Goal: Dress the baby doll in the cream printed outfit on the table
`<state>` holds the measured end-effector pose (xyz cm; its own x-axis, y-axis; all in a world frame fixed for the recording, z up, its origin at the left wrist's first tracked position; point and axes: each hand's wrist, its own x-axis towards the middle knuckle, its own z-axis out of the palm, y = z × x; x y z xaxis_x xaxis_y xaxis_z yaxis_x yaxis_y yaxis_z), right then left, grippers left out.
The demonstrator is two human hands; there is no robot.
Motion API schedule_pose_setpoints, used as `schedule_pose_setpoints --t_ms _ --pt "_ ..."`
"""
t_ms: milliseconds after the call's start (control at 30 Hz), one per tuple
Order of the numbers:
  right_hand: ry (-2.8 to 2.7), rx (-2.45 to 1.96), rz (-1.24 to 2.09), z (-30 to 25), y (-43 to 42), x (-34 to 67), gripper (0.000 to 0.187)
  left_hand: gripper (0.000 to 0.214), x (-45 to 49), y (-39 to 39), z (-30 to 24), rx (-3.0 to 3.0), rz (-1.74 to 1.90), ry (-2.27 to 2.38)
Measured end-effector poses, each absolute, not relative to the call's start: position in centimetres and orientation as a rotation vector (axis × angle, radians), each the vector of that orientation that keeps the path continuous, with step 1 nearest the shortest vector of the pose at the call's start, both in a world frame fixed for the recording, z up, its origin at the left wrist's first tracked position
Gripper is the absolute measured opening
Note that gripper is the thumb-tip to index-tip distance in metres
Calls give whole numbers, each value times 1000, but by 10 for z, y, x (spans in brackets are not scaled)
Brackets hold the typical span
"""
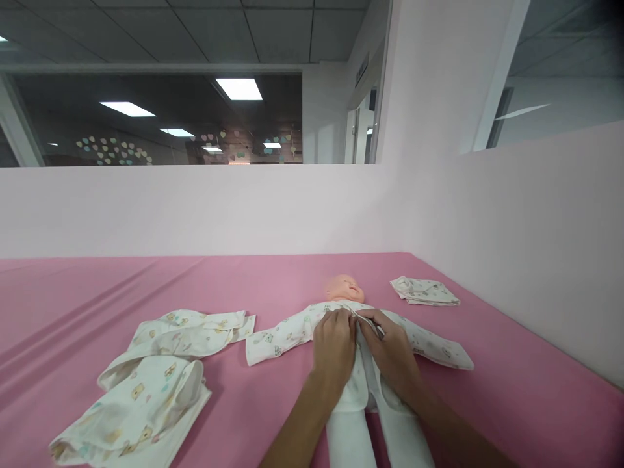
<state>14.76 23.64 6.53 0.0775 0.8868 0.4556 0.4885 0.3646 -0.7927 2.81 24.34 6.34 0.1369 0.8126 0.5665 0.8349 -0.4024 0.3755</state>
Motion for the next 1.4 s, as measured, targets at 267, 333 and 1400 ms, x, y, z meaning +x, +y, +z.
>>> schedule_pose_setpoints --t_ms 267,333,1400 --pt "-1705 -1177 313 58 238 146 28 21 26 246 62 -2392 -1213 -1746" --pt "-1732 -1187 291 55 238 146 31 21 25 248 62 -2416 -1266 -1732" --pt "-1729 -1359 292 45 237 144 50 25 16 256 71 -2714 -2107 -1849"
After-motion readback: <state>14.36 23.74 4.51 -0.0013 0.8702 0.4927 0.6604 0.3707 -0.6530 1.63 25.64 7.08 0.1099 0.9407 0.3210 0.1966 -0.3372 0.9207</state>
